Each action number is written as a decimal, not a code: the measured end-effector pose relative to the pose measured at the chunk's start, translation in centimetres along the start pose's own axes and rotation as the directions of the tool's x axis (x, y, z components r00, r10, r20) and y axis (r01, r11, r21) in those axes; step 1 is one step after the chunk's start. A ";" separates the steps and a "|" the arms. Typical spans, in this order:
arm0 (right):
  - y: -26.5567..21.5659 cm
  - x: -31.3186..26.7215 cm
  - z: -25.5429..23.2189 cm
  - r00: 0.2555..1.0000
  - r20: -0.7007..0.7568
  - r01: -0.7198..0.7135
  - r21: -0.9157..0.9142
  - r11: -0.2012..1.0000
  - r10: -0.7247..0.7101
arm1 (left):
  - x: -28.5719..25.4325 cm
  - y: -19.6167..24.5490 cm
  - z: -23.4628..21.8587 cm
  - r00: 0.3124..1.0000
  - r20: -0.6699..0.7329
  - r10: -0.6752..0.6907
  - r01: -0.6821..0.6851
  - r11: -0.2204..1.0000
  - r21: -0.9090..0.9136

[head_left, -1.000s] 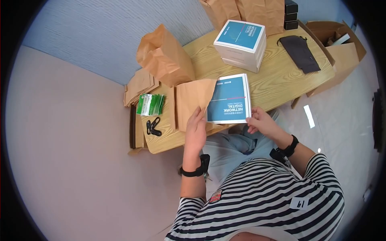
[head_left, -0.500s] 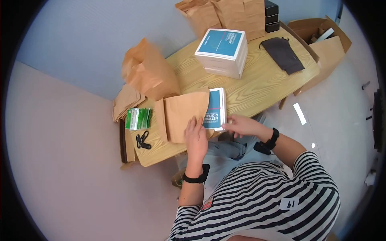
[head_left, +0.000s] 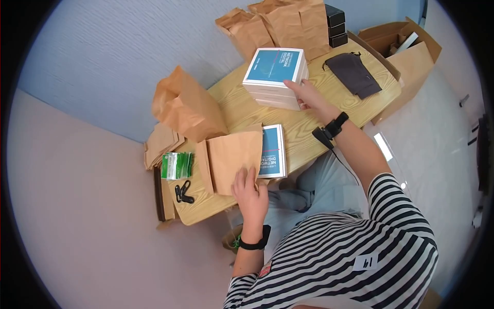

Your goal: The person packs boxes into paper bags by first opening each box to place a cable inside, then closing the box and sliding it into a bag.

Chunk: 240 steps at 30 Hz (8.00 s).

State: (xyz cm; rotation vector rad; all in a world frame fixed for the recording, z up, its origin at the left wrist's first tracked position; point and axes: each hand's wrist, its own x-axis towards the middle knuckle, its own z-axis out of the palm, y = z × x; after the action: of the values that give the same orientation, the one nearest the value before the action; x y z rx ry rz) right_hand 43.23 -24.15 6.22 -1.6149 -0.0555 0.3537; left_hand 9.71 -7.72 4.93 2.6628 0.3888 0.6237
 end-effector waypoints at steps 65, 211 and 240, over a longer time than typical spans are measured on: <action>8.2 -19.9 5.6 0.700 0.614 -0.445 -0.024 0.895 0.364 | -5.4 -10.8 -0.1 0.608 0.051 -0.792 0.217 0.104 -0.971; 7.2 -9.1 10.7 0.827 0.392 0.540 -0.353 0.764 -0.403 | 6.2 -9.0 5.0 0.985 0.002 -0.172 0.156 0.885 -0.439; 4.5 2.0 17.9 0.897 0.272 0.441 -0.520 0.731 -0.348 | 1.8 -12.1 2.5 0.971 -0.157 -0.181 0.198 0.975 0.099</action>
State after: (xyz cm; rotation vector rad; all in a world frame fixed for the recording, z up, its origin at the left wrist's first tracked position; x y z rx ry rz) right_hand 39.67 -6.79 0.87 -2.1085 -0.6836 0.1256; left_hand 10.34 2.92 -1.52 2.6508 0.7324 0.7602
